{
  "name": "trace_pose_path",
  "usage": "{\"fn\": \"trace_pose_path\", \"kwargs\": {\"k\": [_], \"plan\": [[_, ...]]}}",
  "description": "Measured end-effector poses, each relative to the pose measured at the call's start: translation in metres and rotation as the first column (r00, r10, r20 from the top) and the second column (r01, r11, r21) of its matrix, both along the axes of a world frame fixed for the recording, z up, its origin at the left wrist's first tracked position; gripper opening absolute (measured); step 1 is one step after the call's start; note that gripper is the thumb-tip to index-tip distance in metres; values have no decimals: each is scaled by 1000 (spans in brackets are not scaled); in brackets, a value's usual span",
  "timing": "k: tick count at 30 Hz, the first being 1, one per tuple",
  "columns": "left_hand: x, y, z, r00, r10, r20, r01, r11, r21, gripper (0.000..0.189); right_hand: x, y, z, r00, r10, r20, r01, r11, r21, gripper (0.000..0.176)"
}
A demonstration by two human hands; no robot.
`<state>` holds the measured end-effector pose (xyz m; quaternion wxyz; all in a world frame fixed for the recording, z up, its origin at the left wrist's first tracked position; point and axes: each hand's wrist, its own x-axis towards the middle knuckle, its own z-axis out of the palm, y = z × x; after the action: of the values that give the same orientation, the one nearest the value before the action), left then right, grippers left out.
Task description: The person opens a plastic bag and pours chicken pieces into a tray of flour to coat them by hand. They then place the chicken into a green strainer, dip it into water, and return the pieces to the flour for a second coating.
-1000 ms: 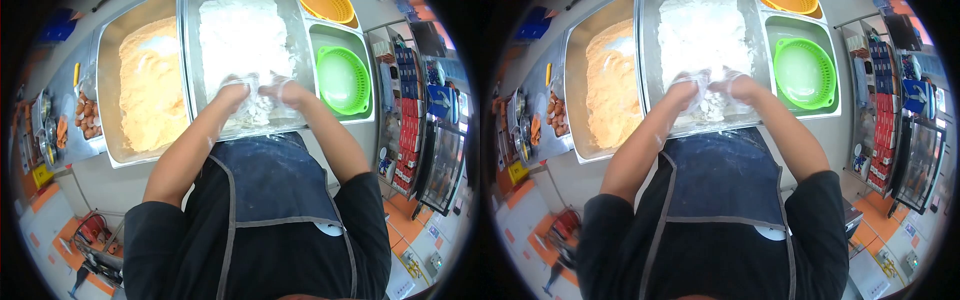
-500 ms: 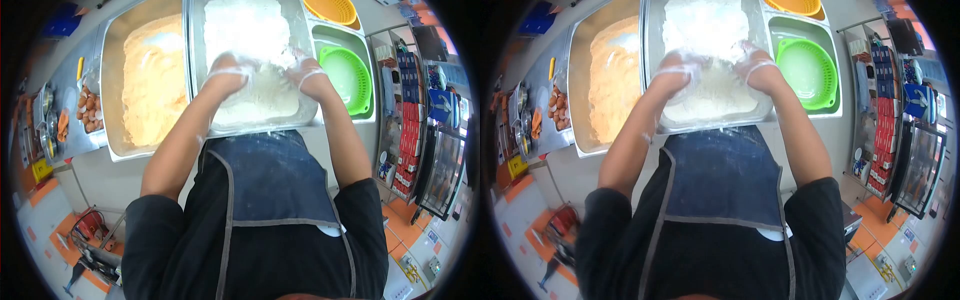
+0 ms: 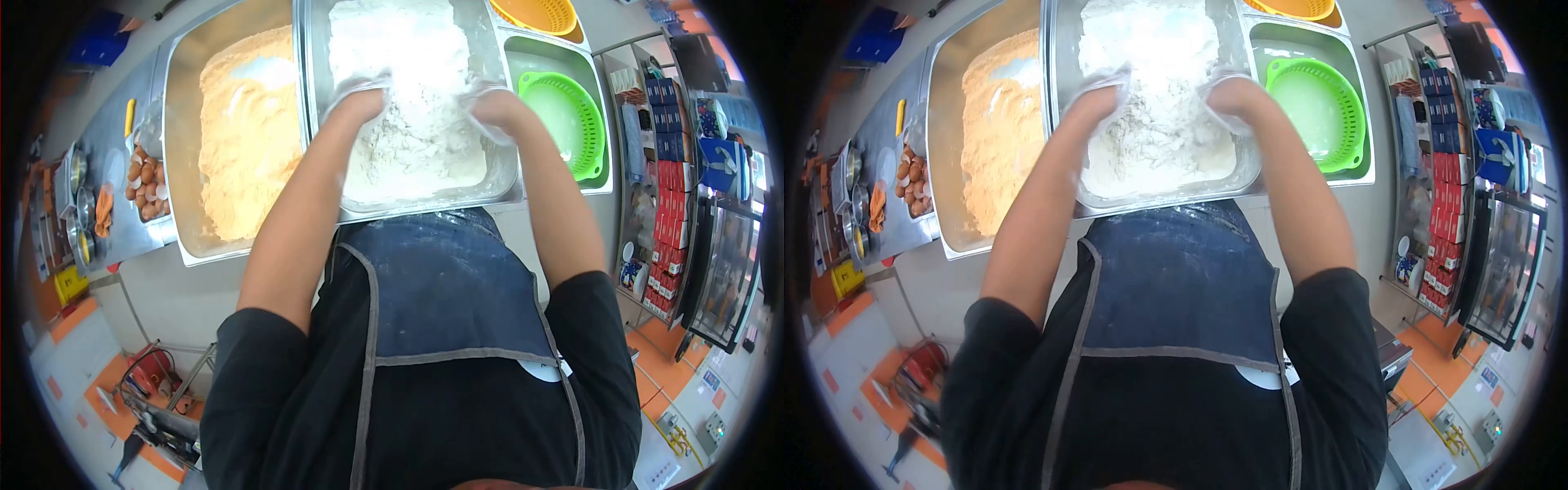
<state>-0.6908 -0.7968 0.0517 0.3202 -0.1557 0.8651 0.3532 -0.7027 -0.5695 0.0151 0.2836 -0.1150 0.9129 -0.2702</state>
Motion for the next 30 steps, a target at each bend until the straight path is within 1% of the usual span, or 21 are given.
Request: {"fn": "trace_pose_path", "kwargs": {"k": [2, 4, 5, 7, 8, 10, 11, 13, 14, 16, 17, 18, 19, 20, 21, 23, 24, 26, 27, 28, 30], "plan": [[0, 11, -103, 925, 336, -180, -241, 882, 405, 51, -13, -12, -70, 995, 14, 100, -30, 987, 158, 40], [-5, 34, -196, 837, 415, -357, -258, 875, 410, 43, 26, -62, -29, 854, -404, 328, 414, 909, 45, 41], [0, 40, -181, 837, 415, -356, -259, 875, 410, 43, 34, -67, -19, 853, -404, 329, 413, 909, 45, 41], [18, 46, -118, 847, 444, 291, -501, 487, 716, 39, 41, -70, -8, 611, -394, 686, 723, 631, -281, 42], [17, 45, -100, 849, 444, 287, -497, 486, 719, 39, 38, -63, -9, 615, -395, 682, 721, 632, -283, 42], [24, 39, -79, 877, 441, 193, -402, 451, 797, 34, 44, -44, -9, 739, -313, 597, 658, 526, -539, 46], [22, 34, -69, 873, 442, 208, -417, 452, 789, 34, 43, -39, -5, 729, -311, 610, 667, 526, -528, 46], [18, 27, -50, 926, 348, 146, -349, 641, 684, 34, 40, -35, 33, 803, -443, 398, 566, 776, -277, 46], [16, 28, -44, 926, 351, 139, -345, 639, 687, 34, 40, -31, 32, 808, -441, 391, 561, 778, -281, 46], [15, 29, -24, 967, 249, -59, -183, 834, 521, 38, 39, -31, 40, 891, -450, 67, 433, 795, -425, 41], [19, 31, -12, 968, 228, -103, -161, 883, 441, 41, 34, -30, 53, 835, -517, 189, 541, 835, -104, 33], [24, 28, -23, 971, 221, -91, -161, 886, 435, 41, 40, -23, 41, 829, -522, 202, 548, 831, -100, 33], [28, 21, -38, 975, 181, -131, -110, 900, 421, 41, 47, -14, 24, 913, -403, -62, 384, 901, -203, 32], [20, 17, -49, 969, 148, -199, -55, 911, 409, 41, 39, -5, 11, 895, -263, -359, 176, 950, -258, 30], [10, 18, -32, 964, 148, -222, -45, 911, 411, 41, 28, -3, 21, 887, -263, -381, 169, 950, -262, 30], [25, 21, 3, 976, 217, -28, -189, 900, 394, 38, 38, -1, 36, 924, -140, -355, 126, 990, -63, 26], [36, 19, -2, 977, 213, -13, -191, 901, 389, 38, 50, 1, 35, 929, -145, -340, 132, 989, -62, 26], [32, 13, -24, 935, 45, -351, 100, 918, 385, 38, 42, 7, 37, 907, 0, -421, -56, 991, -123, 22], [33, 11, -19, 902, -35, -430, 209, 908, 363, 39, 37, 4, 37, 916, 175, -360, -103, 972, 211, 19], [39, 13, -16, 909, -41, -416, 209, 906, 368, 39, 49, 2, 37, 923, 170, -344, -100, 973, 210, 19], [34, 15, 8, 994, 100, -46, -77, 928, 365, 46, 52, -3, 47, 925, -71, -374, 72, 997, -11, 18]]}}
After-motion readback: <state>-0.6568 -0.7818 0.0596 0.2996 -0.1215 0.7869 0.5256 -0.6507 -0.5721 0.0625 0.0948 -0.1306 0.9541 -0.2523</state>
